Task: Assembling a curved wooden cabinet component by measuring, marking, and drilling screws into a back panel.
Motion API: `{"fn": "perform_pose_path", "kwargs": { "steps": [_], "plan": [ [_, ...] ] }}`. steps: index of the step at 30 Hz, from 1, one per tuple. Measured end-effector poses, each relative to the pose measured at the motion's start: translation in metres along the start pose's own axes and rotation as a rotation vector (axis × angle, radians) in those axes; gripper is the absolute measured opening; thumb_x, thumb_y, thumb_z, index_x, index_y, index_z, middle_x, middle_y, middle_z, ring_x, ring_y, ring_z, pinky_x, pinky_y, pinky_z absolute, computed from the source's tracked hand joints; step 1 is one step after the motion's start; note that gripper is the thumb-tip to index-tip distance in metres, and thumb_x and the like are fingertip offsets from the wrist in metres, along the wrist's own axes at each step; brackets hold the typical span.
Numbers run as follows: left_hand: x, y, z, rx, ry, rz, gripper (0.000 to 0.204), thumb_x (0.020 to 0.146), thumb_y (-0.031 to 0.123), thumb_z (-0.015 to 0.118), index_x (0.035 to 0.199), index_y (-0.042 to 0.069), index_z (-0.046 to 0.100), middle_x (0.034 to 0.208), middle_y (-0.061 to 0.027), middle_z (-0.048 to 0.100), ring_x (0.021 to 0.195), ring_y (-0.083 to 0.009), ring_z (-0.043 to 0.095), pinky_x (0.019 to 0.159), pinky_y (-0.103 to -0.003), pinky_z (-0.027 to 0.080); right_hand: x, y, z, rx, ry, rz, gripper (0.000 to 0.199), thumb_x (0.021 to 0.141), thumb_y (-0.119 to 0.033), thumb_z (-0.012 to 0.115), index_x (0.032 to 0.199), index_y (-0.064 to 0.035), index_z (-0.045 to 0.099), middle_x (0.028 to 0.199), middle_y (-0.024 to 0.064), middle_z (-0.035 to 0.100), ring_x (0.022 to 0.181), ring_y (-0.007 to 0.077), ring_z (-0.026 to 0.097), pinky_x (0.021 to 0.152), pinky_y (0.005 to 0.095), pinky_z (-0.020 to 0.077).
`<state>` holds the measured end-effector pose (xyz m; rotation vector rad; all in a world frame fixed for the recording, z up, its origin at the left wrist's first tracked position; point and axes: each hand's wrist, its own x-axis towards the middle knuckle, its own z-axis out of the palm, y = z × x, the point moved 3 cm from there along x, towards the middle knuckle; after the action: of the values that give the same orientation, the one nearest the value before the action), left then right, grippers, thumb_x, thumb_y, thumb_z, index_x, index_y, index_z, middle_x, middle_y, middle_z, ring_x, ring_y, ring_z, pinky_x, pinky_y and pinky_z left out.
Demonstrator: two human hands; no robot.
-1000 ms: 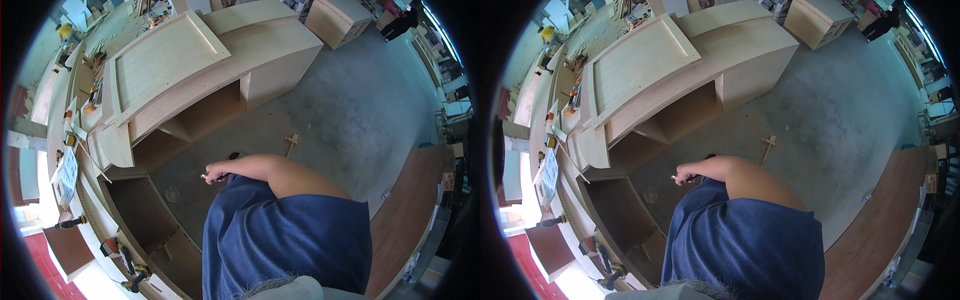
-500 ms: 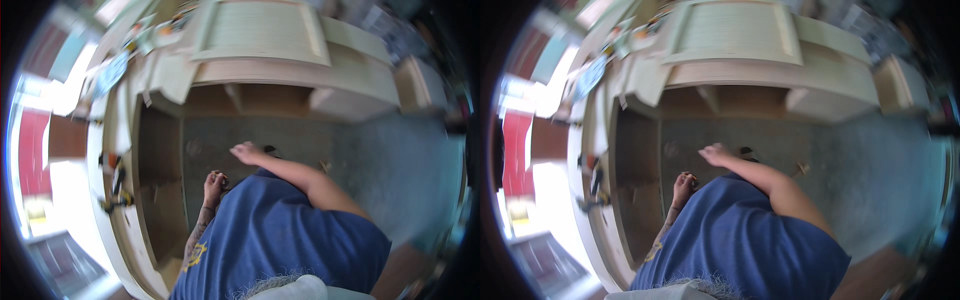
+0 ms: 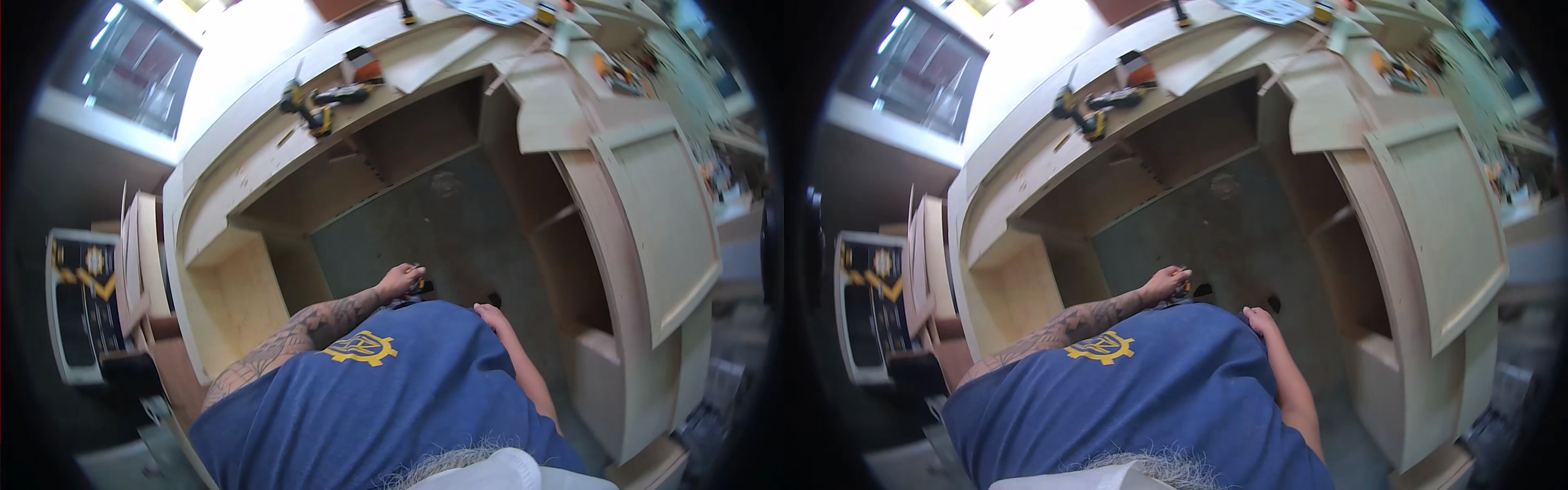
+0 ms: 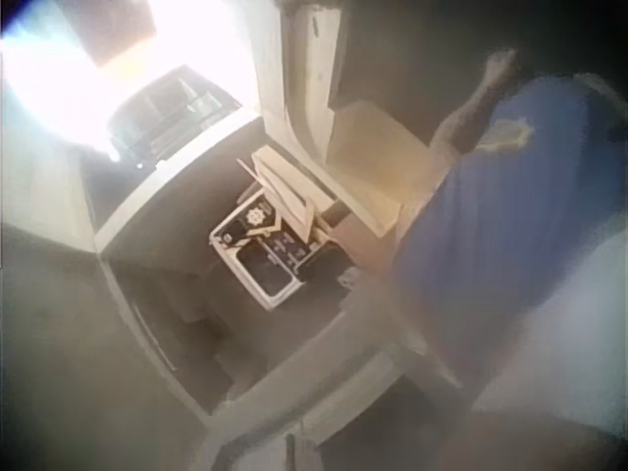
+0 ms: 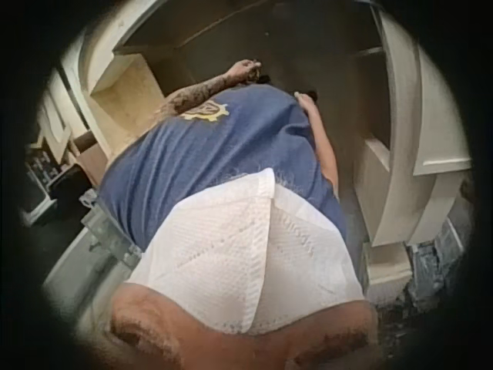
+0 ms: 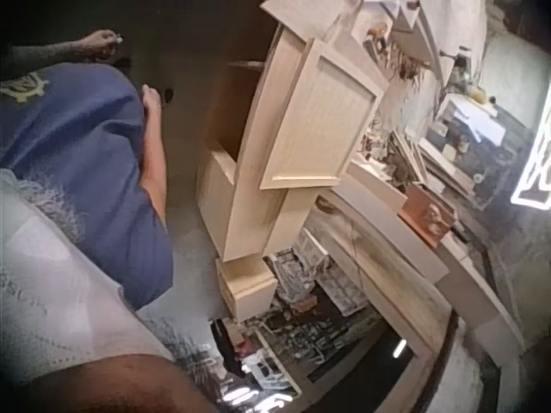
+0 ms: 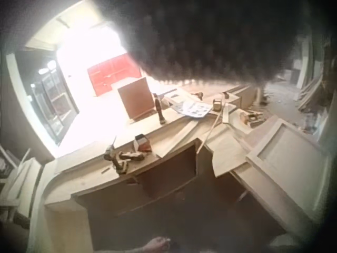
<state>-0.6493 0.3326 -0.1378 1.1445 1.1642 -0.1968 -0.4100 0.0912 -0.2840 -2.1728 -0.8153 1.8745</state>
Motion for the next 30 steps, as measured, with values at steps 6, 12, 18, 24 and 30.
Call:
{"fn": "perform_pose_path", "kwargs": {
  "steps": [6, 12, 18, 24, 30],
  "plan": [
    [0.020, 0.072, 0.123, -0.251, -0.010, 0.158, 0.047, 0.097, 0.045, 0.063, 0.121, 0.006, 0.057, 0.088, -0.0044, 0.058, 0.078, -0.0131, 0.061, 0.063, -0.030, 0.056, -0.092, -0.110, -0.084, 1.171, -0.228, -0.088, 0.052, 0.101, -0.050, 0.052, 0.135, -0.0101, 0.058, 0.124, 0.0104, 0.066, 0.113, 0.0292, 0.065, 0.101, 0.0498, 0.0482],
    [-0.018, 0.105, 0.127, 0.449, 0.004, 0.584, 0.055, 0.092, 0.038, 0.067, 0.136, 0.006, 0.056, 0.113, -0.0180, 0.061, 0.105, -0.0342, 0.060, 0.096, -0.047, 0.050, -0.092, -0.141, -0.090, 1.254, -0.541, -0.205, 0.043, 0.100, -0.037, 0.059, 0.134, -0.0104, 0.057, 0.122, 0.0098, 0.066, 0.109, 0.0254, 0.066, 0.095, 0.0502, 0.0561],
    [-0.006, 0.061, 0.032, 0.330, 0.301, 0.346, 0.061, 0.092, 0.043, 0.066, 0.135, 0.001, 0.058, 0.130, -0.0251, 0.061, 0.123, -0.0370, 0.057, 0.105, -0.045, 0.047, -0.104, -0.102, -0.109, 1.049, -0.294, -0.088, 0.036, 0.100, -0.032, 0.057, 0.127, -0.0078, 0.061, 0.094, 0.0147, 0.071, 0.090, 0.0265, 0.070, 0.081, 0.0444, 0.0597],
    [0.040, -0.019, -0.241, 0.425, 0.710, 0.347, 0.048, 0.090, 0.037, 0.068, 0.125, 0.003, 0.064, 0.113, -0.0216, 0.067, 0.113, -0.0337, 0.063, 0.098, -0.043, 0.051, -0.009, -0.060, -0.009, 1.373, -0.009, 0.085, 0.032, 0.099, -0.039, 0.050, 0.114, -0.0122, 0.061, 0.087, 0.0153, 0.065, 0.081, 0.0308, 0.066, 0.076, 0.0484, 0.0575],
    [0.150, 0.032, -0.493, 0.275, 1.060, 0.394, 0.049, 0.091, 0.035, 0.069, 0.123, -0.002, 0.064, 0.112, -0.0213, 0.070, 0.100, -0.0326, 0.068, 0.091, -0.040, 0.053, 0.019, -0.091, -0.002, 1.353, 0.425, 0.288, 0.019, 0.098, -0.034, 0.058, 0.107, -0.0179, 0.057, 0.092, 0.0091, 0.061, 0.076, 0.0244, 0.058, 0.066, 0.0432, 0.0529]
  ]
}}
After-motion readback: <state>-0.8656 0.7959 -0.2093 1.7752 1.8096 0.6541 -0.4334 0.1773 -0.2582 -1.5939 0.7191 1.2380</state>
